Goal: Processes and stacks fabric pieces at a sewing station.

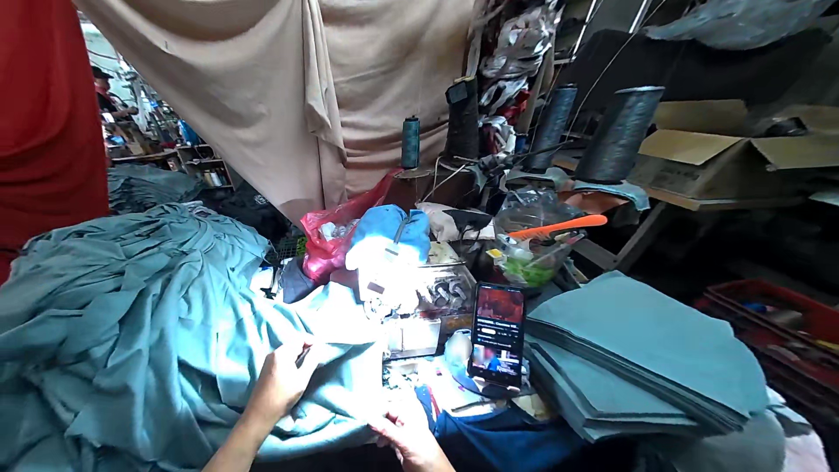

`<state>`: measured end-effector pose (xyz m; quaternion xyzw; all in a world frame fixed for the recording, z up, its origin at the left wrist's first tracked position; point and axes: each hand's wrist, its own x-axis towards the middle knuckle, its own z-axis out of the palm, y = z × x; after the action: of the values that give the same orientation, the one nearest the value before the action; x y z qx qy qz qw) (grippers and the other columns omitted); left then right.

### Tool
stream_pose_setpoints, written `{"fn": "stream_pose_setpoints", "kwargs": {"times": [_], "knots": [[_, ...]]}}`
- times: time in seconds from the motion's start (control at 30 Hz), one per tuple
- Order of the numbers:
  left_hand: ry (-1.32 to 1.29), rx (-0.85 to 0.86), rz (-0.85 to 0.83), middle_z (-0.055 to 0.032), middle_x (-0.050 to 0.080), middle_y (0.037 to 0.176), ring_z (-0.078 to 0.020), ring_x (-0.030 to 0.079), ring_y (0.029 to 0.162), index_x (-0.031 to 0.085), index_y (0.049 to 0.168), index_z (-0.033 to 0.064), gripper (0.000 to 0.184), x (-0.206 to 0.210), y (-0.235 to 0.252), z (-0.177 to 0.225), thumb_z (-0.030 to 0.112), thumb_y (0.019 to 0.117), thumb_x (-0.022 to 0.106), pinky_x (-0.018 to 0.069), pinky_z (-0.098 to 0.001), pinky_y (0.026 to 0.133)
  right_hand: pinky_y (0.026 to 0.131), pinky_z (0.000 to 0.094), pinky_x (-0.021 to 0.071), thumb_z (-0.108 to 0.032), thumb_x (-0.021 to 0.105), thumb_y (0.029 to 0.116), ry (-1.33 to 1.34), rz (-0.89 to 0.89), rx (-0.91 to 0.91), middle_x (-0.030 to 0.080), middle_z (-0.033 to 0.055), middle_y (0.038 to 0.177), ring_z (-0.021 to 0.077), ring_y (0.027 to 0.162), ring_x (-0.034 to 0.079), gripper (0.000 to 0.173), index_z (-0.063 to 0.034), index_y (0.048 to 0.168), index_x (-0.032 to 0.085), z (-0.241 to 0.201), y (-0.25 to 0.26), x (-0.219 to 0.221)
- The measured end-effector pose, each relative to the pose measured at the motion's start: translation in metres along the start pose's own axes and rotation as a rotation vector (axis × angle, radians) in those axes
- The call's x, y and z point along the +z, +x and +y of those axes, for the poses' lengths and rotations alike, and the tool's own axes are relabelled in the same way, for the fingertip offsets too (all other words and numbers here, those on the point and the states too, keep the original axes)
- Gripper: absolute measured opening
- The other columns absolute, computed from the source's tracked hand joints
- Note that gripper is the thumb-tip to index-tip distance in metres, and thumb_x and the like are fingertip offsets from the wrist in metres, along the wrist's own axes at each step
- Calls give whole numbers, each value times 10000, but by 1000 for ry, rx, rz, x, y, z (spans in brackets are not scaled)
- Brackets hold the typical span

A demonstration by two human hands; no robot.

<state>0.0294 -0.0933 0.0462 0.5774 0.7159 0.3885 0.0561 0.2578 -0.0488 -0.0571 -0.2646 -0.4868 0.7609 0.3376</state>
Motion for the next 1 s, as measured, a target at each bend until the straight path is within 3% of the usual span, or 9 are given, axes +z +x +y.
{"fn": "stream_pose_setpoints", "kwargs": {"times": [0.07, 0.2, 0.37, 0.53, 0.63, 0.7, 0.83, 0.93, 1.0], "knots": [[-9, 38, 77, -86, 684, 812, -149, 633, 721, 719, 1033, -5, 224, -3, 8, 4, 181, 988, 604, 543, -346, 703, 673, 211, 533, -59, 659, 938, -2, 1, -1, 699, -67, 785, 12, 705, 634, 77, -95, 895, 712, 0, 1, -1], [66, 134, 177, -167, 710, 842, -267, 698, 777, 721, 1019, -49, 159, -7, 17, 15, 36, 950, 605, 574, -466, 743, 687, 229, 549, -71, 638, 954, -26, -7, -11, 707, -59, 786, 23, 721, 653, 118, -98, 875, 721, 3, 2, -3], [142, 204, 240, -181, 743, 949, -308, 732, 864, 750, 980, -41, 118, -8, 33, 14, 3, 941, 648, 594, -496, 816, 728, 242, 563, -49, 645, 946, -17, 5, -15, 715, -52, 806, 35, 757, 666, 105, -83, 892, 729, -1, 0, -5], [70, 180, 184, -87, 702, 815, -188, 682, 750, 738, 879, 26, 114, -11, 22, 31, 111, 934, 686, 581, -400, 721, 736, 263, 575, -21, 654, 929, -20, 56, -32, 707, -24, 821, 66, 755, 667, 65, -63, 912, 700, -5, -3, -12], [13, 354, 106, -56, 701, 705, -146, 672, 628, 762, 857, 61, 295, 9, -17, 40, 297, 984, 639, 575, -347, 603, 715, 239, 567, -39, 685, 913, -69, 28, -24, 711, -51, 800, 38, 737, 663, 57, -87, 899, 713, -4, -8, -17], [54, 532, 99, -44, 714, 721, -155, 684, 609, 768, 880, 101, 339, 31, -43, 34, 350, 1021, 587, 574, -344, 549, 691, 224, 552, -47, 716, 891, -105, 28, 9, 700, -60, 757, 24, 700, 649, 63, -102, 860, 709, -3, -12, -20], [124, 645, 161, -16, 691, 729, -119, 652, 621, 754, 893, 145, 320, 63, -65, 17, 370, 1032, 573, 542, -266, 554, 668, 214, 548, -30, 736, 868, -122, 61, 33, 707, -54, 741, 17, 675, 648, 75, -96, 842, 712, -2, -17, -20], [164, 632, 189, -9, 679, 686, -121, 656, 606, 759, 843, 129, 326, 75, -58, 15, 343, 1018, 586, 552, -286, 553, 724, 252, 571, -69, 736, 877, -102, 68, -35, 709, -22, 825, 56, 762, 668, 37, -76, 903, 711, -4, -6, -20], [185, 605, 215, -21, 678, 644, -146, 676, 588, 767, 821, 106, 333, 81, -44, 19, 315, 1010, 590, 564, -325, 534, 729, 263, 567, -116, 735, 881, -105, 92, -77, 704, -25, 817, 60, 770, 664, 32, -88, 871, 725, -12, 8, -19]]}}
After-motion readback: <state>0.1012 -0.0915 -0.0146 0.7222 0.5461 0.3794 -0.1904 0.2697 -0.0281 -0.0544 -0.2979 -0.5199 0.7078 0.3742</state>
